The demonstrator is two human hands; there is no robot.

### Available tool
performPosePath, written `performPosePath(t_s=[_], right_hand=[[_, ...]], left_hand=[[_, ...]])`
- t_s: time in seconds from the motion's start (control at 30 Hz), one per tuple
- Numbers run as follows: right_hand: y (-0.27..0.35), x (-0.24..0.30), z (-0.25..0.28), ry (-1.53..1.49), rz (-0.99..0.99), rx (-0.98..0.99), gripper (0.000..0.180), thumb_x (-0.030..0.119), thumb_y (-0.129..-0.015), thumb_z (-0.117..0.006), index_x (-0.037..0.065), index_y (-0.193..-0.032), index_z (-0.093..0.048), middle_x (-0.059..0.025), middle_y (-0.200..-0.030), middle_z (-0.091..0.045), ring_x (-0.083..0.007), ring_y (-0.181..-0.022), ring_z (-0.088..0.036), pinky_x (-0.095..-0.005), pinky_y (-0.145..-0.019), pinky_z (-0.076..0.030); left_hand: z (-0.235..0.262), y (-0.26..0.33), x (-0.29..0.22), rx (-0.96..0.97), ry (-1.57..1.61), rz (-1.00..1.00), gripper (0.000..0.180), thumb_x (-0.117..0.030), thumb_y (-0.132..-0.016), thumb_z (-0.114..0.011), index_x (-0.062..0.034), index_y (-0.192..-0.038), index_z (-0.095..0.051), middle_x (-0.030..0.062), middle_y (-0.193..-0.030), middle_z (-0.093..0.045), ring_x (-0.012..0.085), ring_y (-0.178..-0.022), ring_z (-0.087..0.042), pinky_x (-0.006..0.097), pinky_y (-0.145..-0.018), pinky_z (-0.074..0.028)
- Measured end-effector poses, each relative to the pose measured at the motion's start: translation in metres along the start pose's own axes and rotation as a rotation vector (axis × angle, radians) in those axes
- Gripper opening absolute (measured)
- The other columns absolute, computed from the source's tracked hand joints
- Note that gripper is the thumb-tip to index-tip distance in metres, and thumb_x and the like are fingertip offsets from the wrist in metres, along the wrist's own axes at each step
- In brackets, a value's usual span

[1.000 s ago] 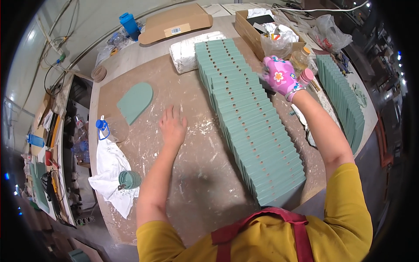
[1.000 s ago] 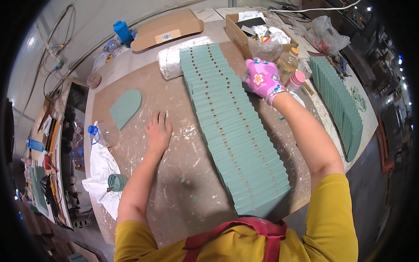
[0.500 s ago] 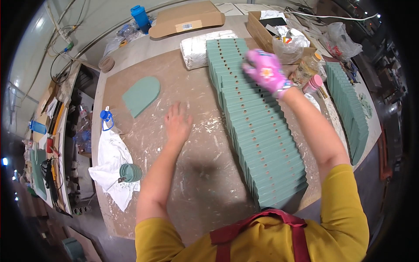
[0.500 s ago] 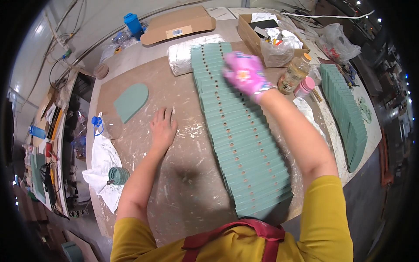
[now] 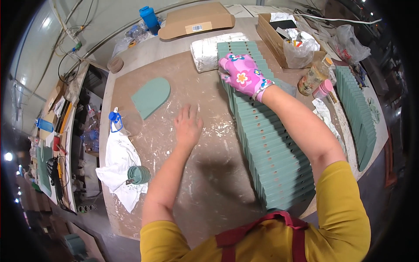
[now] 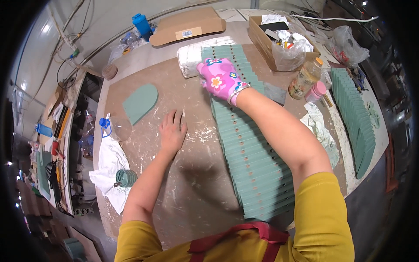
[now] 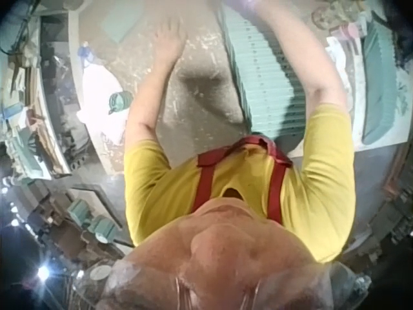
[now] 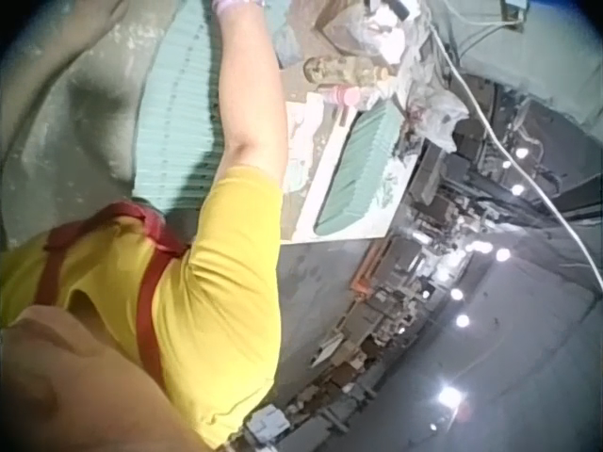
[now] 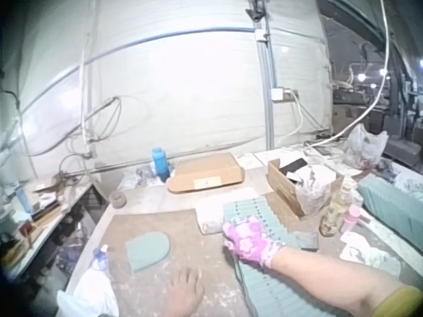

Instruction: The person aligns a stack of green panels on a workbench. They wipe the panels with a cloth and use a sanding block on the edges of the stack.

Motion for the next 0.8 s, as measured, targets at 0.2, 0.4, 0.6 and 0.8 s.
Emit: performPosePath(t_s=[0.2,0.4,0.6,0.8], right_hand=[[0.031,-0.083,0.028,0.186,-0.421,0.202,0.018,0.025,-0.084,-0.052,0.008,-0.09,-0.056,-0.0142,-0.087,-0.062,-0.0357,-0.083,-0.06,-0.0456,-0.079,-0.043],[-0.006,-0.027,-0.004,0.013,-0.136,0.114,0.018,0.025,-0.084,-0.057,0.01,-0.095,-0.054,-0.0096,-0.091,-0.061,-0.0317,-0.092,-0.059,-0.0452,-0.087,-0.038],[0.008,-0.086,0.027,0.233,-0.271,0.098,0.013,0.02,-0.08,-0.06,0.01,-0.089,-0.06,-0.0124,-0.089,-0.063,-0.0299,-0.083,-0.063,-0.0427,-0.075,-0.049],[-0.027,-0.04,-0.013,0.201,-0.103,0.064,0.008,0.019,-0.083,-0.057,0.011,-0.081,-0.056,-0.0101,-0.074,-0.061,-0.0294,-0.074,-0.062,-0.0397,-0.068,-0.047]], left_hand=[[-0.001,0.0,0.002,-0.013,0.015,0.0,0.046,-0.024,-0.08,-0.058,-0.0073,-0.122,-0.052,0.0136,-0.132,-0.043,0.0298,-0.125,-0.038,0.047,-0.1,-0.03],[-0.001,0.001,0.001,0.001,0.021,-0.009,0.046,-0.025,-0.08,-0.058,-0.0046,-0.121,-0.052,0.0136,-0.133,-0.043,0.0294,-0.126,-0.037,0.046,-0.099,-0.03],[-0.004,0.0,0.004,0.012,-0.004,0.018,0.048,-0.025,-0.081,-0.058,-0.0068,-0.125,-0.051,0.0129,-0.136,-0.041,0.0289,-0.127,-0.036,0.046,-0.1,-0.029],[-0.007,0.001,0.007,0.057,0.014,0.005,0.053,-0.026,-0.082,-0.057,-0.0077,-0.13,-0.047,0.0127,-0.137,-0.039,0.029,-0.128,-0.035,0.047,-0.101,-0.028]])
Point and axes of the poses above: each hand's wrist, its own y-axis away from the middle knuckle, its own z-axis out of the back of the hand, x = y × z, the point moved 7 cm from there along -y, towards the middle knuckle
